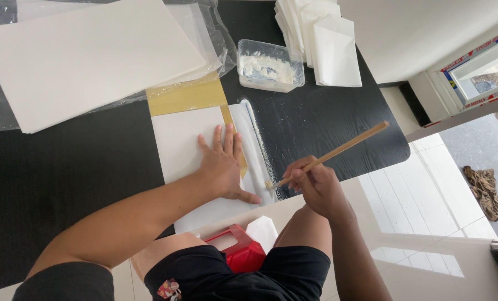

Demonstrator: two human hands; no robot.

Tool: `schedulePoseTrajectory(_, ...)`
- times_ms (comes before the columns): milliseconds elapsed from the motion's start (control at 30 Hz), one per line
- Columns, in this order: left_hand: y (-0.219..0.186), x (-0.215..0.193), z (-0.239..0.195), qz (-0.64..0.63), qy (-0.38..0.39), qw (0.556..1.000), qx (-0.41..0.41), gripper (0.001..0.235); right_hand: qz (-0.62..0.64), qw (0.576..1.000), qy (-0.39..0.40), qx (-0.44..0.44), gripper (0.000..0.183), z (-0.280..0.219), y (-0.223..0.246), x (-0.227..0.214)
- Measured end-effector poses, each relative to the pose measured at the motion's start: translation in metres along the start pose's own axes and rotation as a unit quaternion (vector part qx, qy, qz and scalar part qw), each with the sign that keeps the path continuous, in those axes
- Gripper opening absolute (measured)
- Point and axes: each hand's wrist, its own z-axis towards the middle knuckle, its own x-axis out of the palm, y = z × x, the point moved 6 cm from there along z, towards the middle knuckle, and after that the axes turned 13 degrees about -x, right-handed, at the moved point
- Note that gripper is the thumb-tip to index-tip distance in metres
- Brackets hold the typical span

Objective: The person folds a white sheet of paper over a yellow template, applies glue to the edges with a brush, and folds the paper into a small box shape.

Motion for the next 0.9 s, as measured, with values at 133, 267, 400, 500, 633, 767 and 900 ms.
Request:
schedulePoseTrajectory(133,0.000,0.002,0.001,0.000,0.001,1.000,-0.003,0.144,0.040,0.999,0.028,0.024,0.021,-0.011,-0.002,-0.001)
schedulePoseTrajectory(267,-0.002,0.002,0.000,0.004,0.006,1.000,0.000,0.145,0.066,0.997,0.023,0.035,0.022,-0.007,0.003,-0.014)
schedulePoseTrajectory(400,-0.002,0.004,0.006,-0.017,0.004,1.000,0.001,0.146,0.062,0.994,-0.080,-0.038,0.027,0.023,0.015,-0.040)
schedulePoseTrajectory(500,-0.001,0.007,0.008,-0.055,0.002,0.998,-0.001,0.148,0.008,0.980,-0.171,-0.101,0.026,0.045,-0.009,-0.064)
schedulePoseTrajectory(633,0.000,0.003,0.000,-0.079,0.020,0.997,-0.004,0.146,-0.024,0.969,-0.212,-0.125,0.013,0.093,-0.033,-0.068)
schedulePoseTrajectory(767,0.002,-0.004,-0.010,-0.111,0.013,0.994,-0.004,0.145,-0.068,0.982,-0.174,-0.015,0.010,0.123,-0.091,-0.063)
schedulePoseTrajectory(900,0.000,-0.003,-0.025,-0.151,-0.011,0.988,0.013,0.144,-0.167,0.979,-0.111,0.037,0.014,0.129,-0.150,-0.050)
